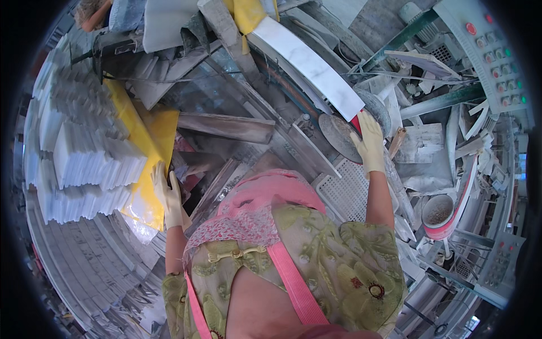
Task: The person repeatedly picks up white rectangular tiles from a conveyor belt and stacks them onto a yellow platform. The person wears gloves and an apron while performing this repetitive stacking task in a factory setting.
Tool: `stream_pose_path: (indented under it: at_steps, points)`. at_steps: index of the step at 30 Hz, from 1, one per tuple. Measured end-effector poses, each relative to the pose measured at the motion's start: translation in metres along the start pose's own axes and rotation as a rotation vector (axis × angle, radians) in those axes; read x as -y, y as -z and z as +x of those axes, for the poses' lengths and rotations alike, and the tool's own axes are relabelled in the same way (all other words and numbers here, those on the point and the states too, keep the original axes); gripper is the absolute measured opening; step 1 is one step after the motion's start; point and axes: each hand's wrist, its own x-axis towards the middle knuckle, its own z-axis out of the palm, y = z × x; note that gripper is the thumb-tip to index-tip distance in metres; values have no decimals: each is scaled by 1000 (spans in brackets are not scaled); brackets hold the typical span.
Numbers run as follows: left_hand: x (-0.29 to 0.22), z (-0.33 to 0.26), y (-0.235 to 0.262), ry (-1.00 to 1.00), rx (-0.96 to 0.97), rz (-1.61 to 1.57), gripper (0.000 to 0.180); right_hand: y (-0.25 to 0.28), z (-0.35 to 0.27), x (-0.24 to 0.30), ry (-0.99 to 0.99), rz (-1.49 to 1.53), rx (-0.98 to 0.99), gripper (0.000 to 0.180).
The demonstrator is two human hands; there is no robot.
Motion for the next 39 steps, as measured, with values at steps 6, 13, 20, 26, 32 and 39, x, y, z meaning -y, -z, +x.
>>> stream_pose_path:
  at_steps: [6,13,20,26,32,39]
  points:
    - [0,-2,-2,7,3,40,39,-14,49,11,31,-137,170,84]
    - [-14,0,3,94,17,108,45,-11,63,0,114,253,77,65]
    - [-22,5,8,96,9,128,42,-8,92,19,179,3,25,66]
    - [-21,5,4,100,-29,124,41,-26,107,26,294,-206,121,75]
    - [-18,6,-1,158,-56,110,39,-34,125,29,356,-225,136,97]
    - [-29,16,-5,223,-78,156,36,-50,147,25,389,-204,114,95]
